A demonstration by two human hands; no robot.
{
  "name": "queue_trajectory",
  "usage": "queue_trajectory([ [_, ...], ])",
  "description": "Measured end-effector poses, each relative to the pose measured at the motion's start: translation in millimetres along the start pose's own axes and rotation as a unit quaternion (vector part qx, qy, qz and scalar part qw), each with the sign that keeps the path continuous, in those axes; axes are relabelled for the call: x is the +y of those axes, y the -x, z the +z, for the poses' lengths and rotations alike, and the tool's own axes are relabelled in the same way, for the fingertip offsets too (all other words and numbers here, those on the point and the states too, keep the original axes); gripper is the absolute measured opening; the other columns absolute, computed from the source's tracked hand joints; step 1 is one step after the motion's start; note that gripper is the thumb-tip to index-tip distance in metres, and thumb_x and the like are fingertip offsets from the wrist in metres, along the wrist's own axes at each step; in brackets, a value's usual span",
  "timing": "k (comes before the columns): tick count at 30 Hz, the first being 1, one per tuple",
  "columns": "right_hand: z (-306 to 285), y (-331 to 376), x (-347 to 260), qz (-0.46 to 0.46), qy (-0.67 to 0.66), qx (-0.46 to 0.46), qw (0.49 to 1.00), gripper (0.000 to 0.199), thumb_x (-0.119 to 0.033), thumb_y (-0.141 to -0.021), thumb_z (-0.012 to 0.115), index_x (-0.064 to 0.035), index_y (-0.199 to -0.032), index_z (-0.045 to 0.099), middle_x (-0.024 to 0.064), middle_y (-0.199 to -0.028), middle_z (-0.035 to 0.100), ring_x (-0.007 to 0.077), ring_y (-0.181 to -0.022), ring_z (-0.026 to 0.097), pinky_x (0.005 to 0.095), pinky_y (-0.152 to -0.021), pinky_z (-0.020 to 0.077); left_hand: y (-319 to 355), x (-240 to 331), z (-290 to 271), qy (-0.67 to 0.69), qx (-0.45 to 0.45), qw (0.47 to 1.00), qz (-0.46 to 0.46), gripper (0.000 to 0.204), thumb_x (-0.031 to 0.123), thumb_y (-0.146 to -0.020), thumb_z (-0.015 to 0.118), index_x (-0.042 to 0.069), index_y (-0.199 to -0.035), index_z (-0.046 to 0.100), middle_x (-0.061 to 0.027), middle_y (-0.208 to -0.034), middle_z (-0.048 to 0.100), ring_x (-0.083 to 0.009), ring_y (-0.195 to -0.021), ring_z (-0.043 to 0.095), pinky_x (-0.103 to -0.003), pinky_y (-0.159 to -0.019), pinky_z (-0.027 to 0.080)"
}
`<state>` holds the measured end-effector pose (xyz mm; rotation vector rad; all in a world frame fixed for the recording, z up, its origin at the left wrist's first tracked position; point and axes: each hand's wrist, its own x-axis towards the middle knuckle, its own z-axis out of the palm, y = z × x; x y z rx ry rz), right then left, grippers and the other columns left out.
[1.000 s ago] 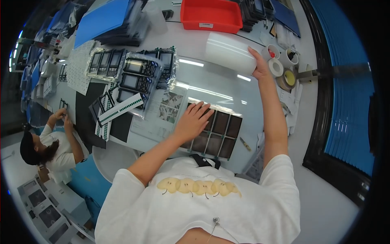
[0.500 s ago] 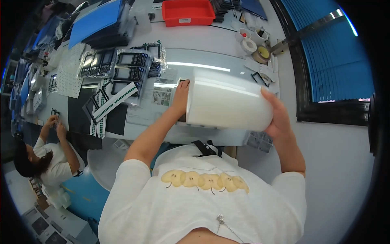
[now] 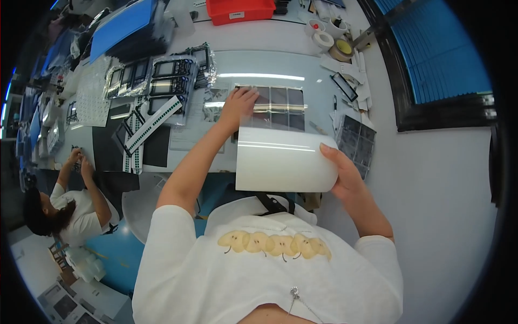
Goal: Packaging electronic components into grid trays and protective bags followed by labeling.
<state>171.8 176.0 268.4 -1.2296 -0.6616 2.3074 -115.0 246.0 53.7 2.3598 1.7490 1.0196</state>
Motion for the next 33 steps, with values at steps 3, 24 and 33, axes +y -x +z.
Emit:
queue_trajectory([
  [3, 2, 1, 11, -0.012, -0.022, -0.002, 1.0, 0.044, -0.03, -0.092, 0.056, 0.0014, -0.123, 0.052, 0.0133, -0.116, 0.061, 0.0215, -0.104, 0.061, 0.0349, -0.092, 0.0485, 17, 6, 2, -0.07, 0.042, 0.995, -0.064, 0.027, 0.018, -0.082, 0.064, 0.019, -0.109, 0.067, -0.0043, -0.11, 0.059, -0.0276, -0.109, 0.05, -0.044, -0.096, 0.034],
  [24, -96, -52, 174, 0.109, 0.008, 0.008, 0.994, 0.054, -0.034, -0.086, 0.066, 0.0024, -0.123, 0.052, 0.0135, -0.116, 0.06, 0.0211, -0.103, 0.058, 0.0351, -0.089, 0.0474, 32, -29, 43, 0.166, 0.151, 0.937, -0.269, 0.021, 0.026, -0.093, 0.051, 0.006, -0.097, 0.049, -0.0127, -0.1, 0.052, -0.0321, -0.099, 0.048, -0.045, -0.084, 0.035],
  [33, -110, -77, 189, 0.113, 0.037, -0.023, 0.993, 0.055, -0.035, -0.086, 0.066, 0.001, -0.126, 0.052, 0.0129, -0.117, 0.06, 0.0205, -0.106, 0.057, 0.0347, -0.091, 0.0465, 30, -31, 19, 0.182, 0.179, 0.929, -0.269, 0.028, 0.029, -0.09, 0.059, 0.004, -0.096, 0.051, -0.0131, -0.097, 0.052, -0.0309, -0.094, 0.048, -0.041, -0.084, 0.038],
])
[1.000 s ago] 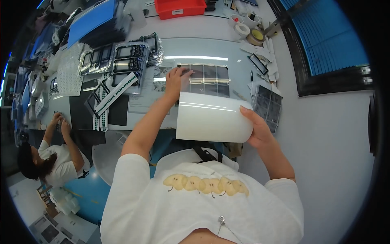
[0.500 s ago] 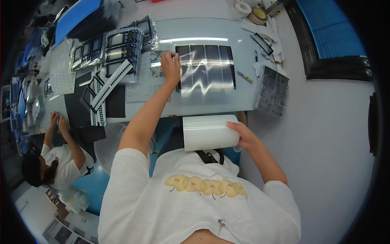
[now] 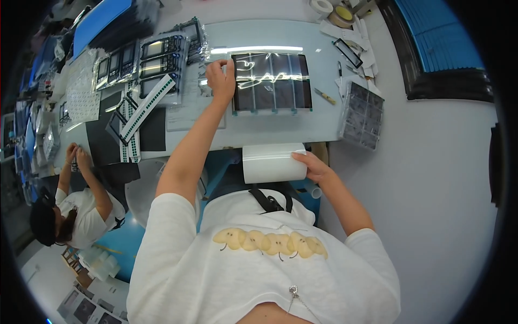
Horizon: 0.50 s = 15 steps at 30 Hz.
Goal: Packaging electronic components into grid trays and protective bags followed by labeling.
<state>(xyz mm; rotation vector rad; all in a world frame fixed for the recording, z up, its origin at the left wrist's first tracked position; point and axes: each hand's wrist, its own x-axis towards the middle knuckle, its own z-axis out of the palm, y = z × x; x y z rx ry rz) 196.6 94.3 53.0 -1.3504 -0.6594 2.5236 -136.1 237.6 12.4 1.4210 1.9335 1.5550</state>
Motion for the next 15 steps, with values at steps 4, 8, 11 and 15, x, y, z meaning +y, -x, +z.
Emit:
queue_trajectory([
  [4, -3, 3, -1, -0.005, 0.007, 0.0, 1.0, 0.053, -0.033, -0.087, 0.065, 0.0004, -0.126, 0.052, 0.0115, -0.117, 0.06, 0.0197, -0.106, 0.058, 0.0344, -0.092, 0.0462, 38, 54, -40, -0.13, -0.016, 0.991, 0.03, 0.036, 0.037, -0.088, 0.061, 0.003, -0.095, 0.051, -0.0156, -0.09, 0.055, -0.0336, -0.085, 0.053, -0.045, -0.075, 0.039],
  [8, -4, 1, -5, -0.01, -0.003, -0.008, 1.0, 0.054, -0.033, -0.086, 0.066, -0.0001, -0.126, 0.052, 0.0115, -0.117, 0.06, 0.0197, -0.106, 0.058, 0.0342, -0.093, 0.0458, 119, 100, -96, -0.287, -0.325, 0.895, -0.106, 0.049, 0.052, -0.091, 0.049, 0.003, -0.097, 0.049, -0.0165, -0.066, 0.063, -0.0381, -0.065, 0.06, -0.047, -0.062, 0.045],
  [11, 0, 1, -13, -0.001, -0.002, -0.019, 1.0, 0.053, -0.033, -0.086, 0.066, -0.0007, -0.126, 0.053, 0.0114, -0.116, 0.061, 0.0197, -0.107, 0.058, 0.0336, -0.093, 0.0458, 175, 77, -95, -0.042, -0.406, 0.836, -0.366, 0.068, 0.049, -0.088, 0.06, 0.001, -0.132, 0.041, -0.0156, -0.091, 0.065, -0.0227, -0.085, 0.064, -0.035, -0.072, 0.05],
  [15, -6, 3, -13, 0.008, 0.004, -0.019, 1.0, 0.052, -0.036, -0.087, 0.065, -0.0002, -0.124, 0.055, 0.0117, -0.116, 0.061, 0.0195, -0.107, 0.058, 0.0331, -0.093, 0.0459, 198, 78, -71, 0.232, -0.262, 0.796, -0.493, 0.059, 0.03, -0.089, 0.066, 0.004, -0.135, 0.039, -0.0164, -0.109, 0.059, -0.0198, -0.093, 0.06, -0.032, -0.078, 0.05],
])
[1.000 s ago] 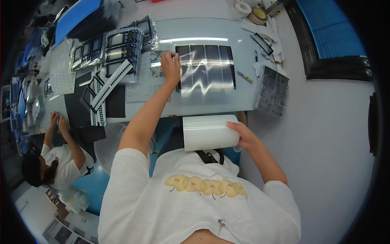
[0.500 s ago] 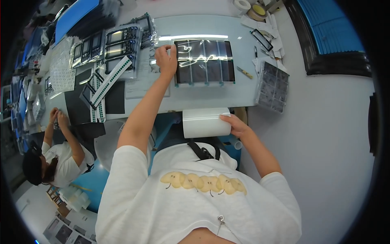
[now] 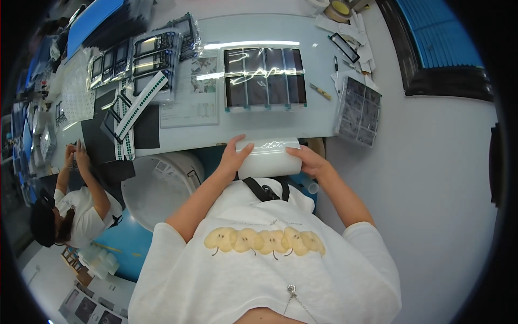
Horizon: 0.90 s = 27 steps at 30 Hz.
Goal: Packaging electronic components into grid trays and protective bags followed by labeling.
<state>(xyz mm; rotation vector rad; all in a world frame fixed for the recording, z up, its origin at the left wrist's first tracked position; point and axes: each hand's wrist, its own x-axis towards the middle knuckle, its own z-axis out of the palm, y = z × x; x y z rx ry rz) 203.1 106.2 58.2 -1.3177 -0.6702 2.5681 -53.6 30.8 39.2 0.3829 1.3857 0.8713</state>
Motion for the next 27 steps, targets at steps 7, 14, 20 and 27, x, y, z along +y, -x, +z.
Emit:
queue_trajectory([
  [7, -50, -12, -98, -0.273, 0.698, 0.425, 0.507, 0.027, -0.028, -0.087, 0.059, -0.0033, -0.098, 0.063, 0.0114, -0.095, 0.063, 0.0306, -0.083, 0.061, 0.039, -0.07, 0.0505, 5, -1, 0, -0.013, -0.019, 1.0, 0.019, 0.051, 0.024, -0.089, 0.066, 0.008, -0.132, 0.043, -0.0145, -0.109, 0.058, -0.0178, -0.093, 0.059, -0.03, -0.078, 0.05],
  [14, -108, -58, -134, -0.236, 0.781, 0.431, 0.386, 0.014, -0.014, -0.088, 0.055, -0.002, -0.088, 0.063, 0.0125, -0.087, 0.06, 0.0306, -0.083, 0.06, 0.0389, -0.071, 0.0503, 0, -2, 4, 0.034, -0.043, 0.998, 0.027, 0.044, 0.025, -0.092, 0.061, 0.01, -0.13, 0.045, -0.0094, -0.102, 0.06, -0.0143, -0.089, 0.058, -0.028, -0.074, 0.05],
  [20, 14, 3, -122, -0.489, 0.558, 0.279, 0.61, 0.016, -0.005, -0.088, 0.058, -0.0047, -0.102, 0.064, 0.0112, -0.091, 0.062, 0.0254, -0.078, 0.061, 0.0331, -0.069, 0.0485, 0, -5, 1, 0.043, -0.014, 0.998, 0.043, 0.031, 0.026, -0.093, 0.061, 0.01, -0.118, 0.055, -0.0063, -0.096, 0.061, -0.0108, -0.084, 0.058, -0.026, -0.07, 0.049],
  [27, 97, -44, -68, -0.464, 0.604, 0.074, 0.644, 0.02, 0.0, -0.081, 0.061, -0.0066, -0.099, 0.068, 0.0084, -0.08, 0.058, 0.026, -0.073, 0.058, 0.0344, -0.064, 0.0472, -1, 6, 2, 0.113, -0.038, 0.993, 0.018, 0.028, 0.027, -0.097, 0.05, 0.004, -0.112, 0.057, -0.0064, -0.101, 0.06, -0.0124, -0.088, 0.058, -0.027, -0.076, 0.049],
])
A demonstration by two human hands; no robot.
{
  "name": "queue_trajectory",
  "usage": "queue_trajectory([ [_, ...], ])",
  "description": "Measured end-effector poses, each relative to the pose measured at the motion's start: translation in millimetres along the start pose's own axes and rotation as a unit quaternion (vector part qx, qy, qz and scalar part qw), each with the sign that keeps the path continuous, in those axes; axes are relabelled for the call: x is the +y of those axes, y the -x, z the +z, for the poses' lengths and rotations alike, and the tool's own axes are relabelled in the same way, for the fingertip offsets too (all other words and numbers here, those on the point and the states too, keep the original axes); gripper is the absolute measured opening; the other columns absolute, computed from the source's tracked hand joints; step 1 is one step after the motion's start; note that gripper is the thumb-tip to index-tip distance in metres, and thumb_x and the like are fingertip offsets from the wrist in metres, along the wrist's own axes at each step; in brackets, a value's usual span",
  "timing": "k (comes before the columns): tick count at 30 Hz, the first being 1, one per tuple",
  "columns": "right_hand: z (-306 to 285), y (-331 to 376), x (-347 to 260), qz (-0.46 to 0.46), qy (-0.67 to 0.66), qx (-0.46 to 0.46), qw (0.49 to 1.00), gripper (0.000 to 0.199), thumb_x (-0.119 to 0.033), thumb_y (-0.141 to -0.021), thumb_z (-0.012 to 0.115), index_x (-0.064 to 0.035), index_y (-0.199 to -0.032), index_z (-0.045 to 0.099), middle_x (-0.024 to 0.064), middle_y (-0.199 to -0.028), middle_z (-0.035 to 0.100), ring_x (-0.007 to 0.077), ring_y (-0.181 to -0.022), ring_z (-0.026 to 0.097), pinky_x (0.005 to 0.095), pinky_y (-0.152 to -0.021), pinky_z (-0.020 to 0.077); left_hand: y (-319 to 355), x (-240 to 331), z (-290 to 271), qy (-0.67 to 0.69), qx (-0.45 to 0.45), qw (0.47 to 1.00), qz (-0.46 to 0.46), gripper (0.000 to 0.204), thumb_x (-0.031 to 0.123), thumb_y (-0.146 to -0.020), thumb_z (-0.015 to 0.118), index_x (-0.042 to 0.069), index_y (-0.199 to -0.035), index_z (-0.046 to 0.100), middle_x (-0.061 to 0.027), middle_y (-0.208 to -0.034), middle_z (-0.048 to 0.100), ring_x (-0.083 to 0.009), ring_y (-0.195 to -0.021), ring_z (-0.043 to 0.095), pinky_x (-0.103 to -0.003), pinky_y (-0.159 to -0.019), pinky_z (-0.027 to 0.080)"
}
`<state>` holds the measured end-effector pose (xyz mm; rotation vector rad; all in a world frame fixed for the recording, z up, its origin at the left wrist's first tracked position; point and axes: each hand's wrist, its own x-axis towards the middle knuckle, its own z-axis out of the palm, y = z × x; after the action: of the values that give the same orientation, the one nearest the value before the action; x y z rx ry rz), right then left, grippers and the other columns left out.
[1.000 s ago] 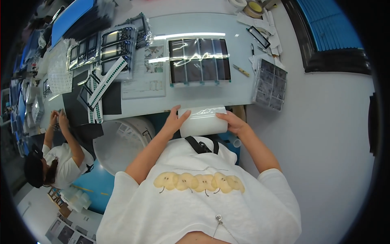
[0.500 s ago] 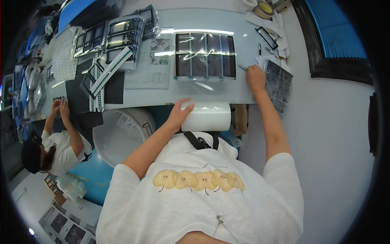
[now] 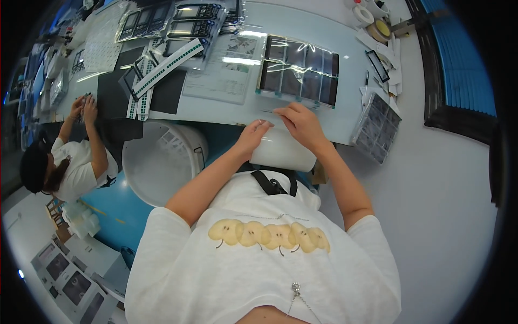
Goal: Packaging electronic components into grid trays and protective bags followed by labeling.
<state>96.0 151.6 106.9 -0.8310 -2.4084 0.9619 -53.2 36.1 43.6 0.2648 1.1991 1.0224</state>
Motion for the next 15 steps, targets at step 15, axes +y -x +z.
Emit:
queue_trajectory([
  [15, -112, 58, 64, 0.134, 0.372, -0.125, 0.91, 0.008, -0.01, -0.075, 0.061, -0.0048, -0.077, 0.066, 0.012, -0.083, 0.06, 0.0306, -0.083, 0.061, 0.0413, -0.071, 0.0482, -1, -1, -6, 0.002, 0.005, 1.0, -0.002, 0.03, 0.028, -0.098, 0.046, 0.003, -0.109, 0.059, -0.0068, -0.102, 0.062, -0.0135, -0.092, 0.057, -0.028, -0.079, 0.047],
])
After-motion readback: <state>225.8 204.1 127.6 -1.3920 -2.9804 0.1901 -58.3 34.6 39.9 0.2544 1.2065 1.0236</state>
